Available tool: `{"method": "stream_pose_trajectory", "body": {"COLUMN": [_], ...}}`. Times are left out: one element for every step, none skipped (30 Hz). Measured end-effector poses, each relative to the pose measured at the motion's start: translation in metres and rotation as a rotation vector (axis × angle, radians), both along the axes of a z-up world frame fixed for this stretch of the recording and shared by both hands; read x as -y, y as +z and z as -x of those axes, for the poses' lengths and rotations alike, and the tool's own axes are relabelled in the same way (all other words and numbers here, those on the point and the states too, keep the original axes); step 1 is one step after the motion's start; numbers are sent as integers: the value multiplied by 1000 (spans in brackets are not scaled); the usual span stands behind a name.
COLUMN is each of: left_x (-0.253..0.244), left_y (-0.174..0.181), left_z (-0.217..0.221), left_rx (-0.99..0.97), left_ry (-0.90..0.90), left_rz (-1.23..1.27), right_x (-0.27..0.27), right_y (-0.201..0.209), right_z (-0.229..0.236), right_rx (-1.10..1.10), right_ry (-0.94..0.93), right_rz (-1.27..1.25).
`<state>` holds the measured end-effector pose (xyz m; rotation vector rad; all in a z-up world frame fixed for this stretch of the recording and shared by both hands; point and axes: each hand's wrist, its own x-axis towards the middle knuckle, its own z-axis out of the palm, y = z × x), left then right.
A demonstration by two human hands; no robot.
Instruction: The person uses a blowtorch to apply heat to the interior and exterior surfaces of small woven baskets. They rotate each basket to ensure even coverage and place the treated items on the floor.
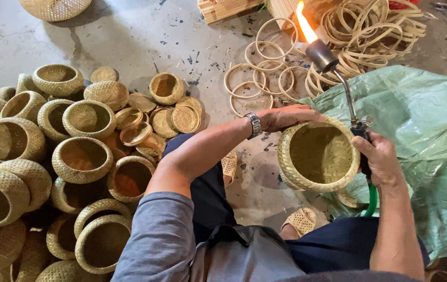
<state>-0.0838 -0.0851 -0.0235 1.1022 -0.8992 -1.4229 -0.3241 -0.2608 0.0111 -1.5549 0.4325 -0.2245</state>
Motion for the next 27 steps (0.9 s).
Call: {"method": "stream_pose_trajectory", "body": {"left_x": [3,5,7,7,6,3,0,-3,-8,-15,-24,-31,-30,-29,-36,-40,-41,-42,-42,-39,-35,-28,-25,-24,-23,-27,-42], "left_y": [-4,-9,-12,-12,-10,-5,4,16,30,45,59,72,84,91,90,84,75,63,49,34,20,7,-1,-5,-2,2,6], "left_z": [-1,-1,-1,-4,-6,-7,-4,0,5,12,23,35,49,63,80,93,96,95,91,84,74,64,44,17,-15,-44,-69], "left_rx": [-23,-47,-70,41,152,262,509,758,1007,1105,1197,1285,1268,1238,1440,1624,1616,1609,1603,1521,1438,1350,1344,1323,1274,1219,1093], "left_ry": [-1,-3,-5,25,55,86,198,311,427,474,515,550,330,115,-6,-126,-132,-140,-148,-72,2,69,159,237,306,363,402], "left_rz": [4,9,13,-10,-32,-54,-31,-13,0,183,371,563,567,566,388,197,246,296,346,388,429,470,592,720,593,468,222], "right_x": [-1,-2,-4,-6,-6,-6,-6,-6,-5,-4,-1,1,2,3,3,3,2,1,-1,-3,-5,-7,-6,-3,1,4,7], "right_y": [1,1,1,1,2,2,2,1,-1,-3,-5,-8,-11,-14,-16,-16,-15,-13,-10,-6,-3,1,4,8,11,14,16], "right_z": [-1,-1,0,1,0,0,-1,-1,-2,-4,-5,-7,-10,-12,-14,-14,-15,-16,-18,-18,-17,-15,-15,-11,-7,0,6], "right_rx": [22,-8,-38,-68,-79,-90,-101,-123,-145,-167,-157,-147,-137,-124,-112,-104,-109,-110,-111,-88,-65,-43,-34,-29,-25,-48,-72], "right_ry": [32,10,-11,-32,-54,-77,-100,-131,-162,-195,-195,-195,-194,-207,-220,-230,-239,-249,-259,-282,-305,-334,-299,-276,-254,-258,-261], "right_rz": [-24,-15,-6,1,22,43,64,83,103,120,96,71,47,26,6,-12,-6,0,6,2,-3,-9,22,50,78,117,155]}}
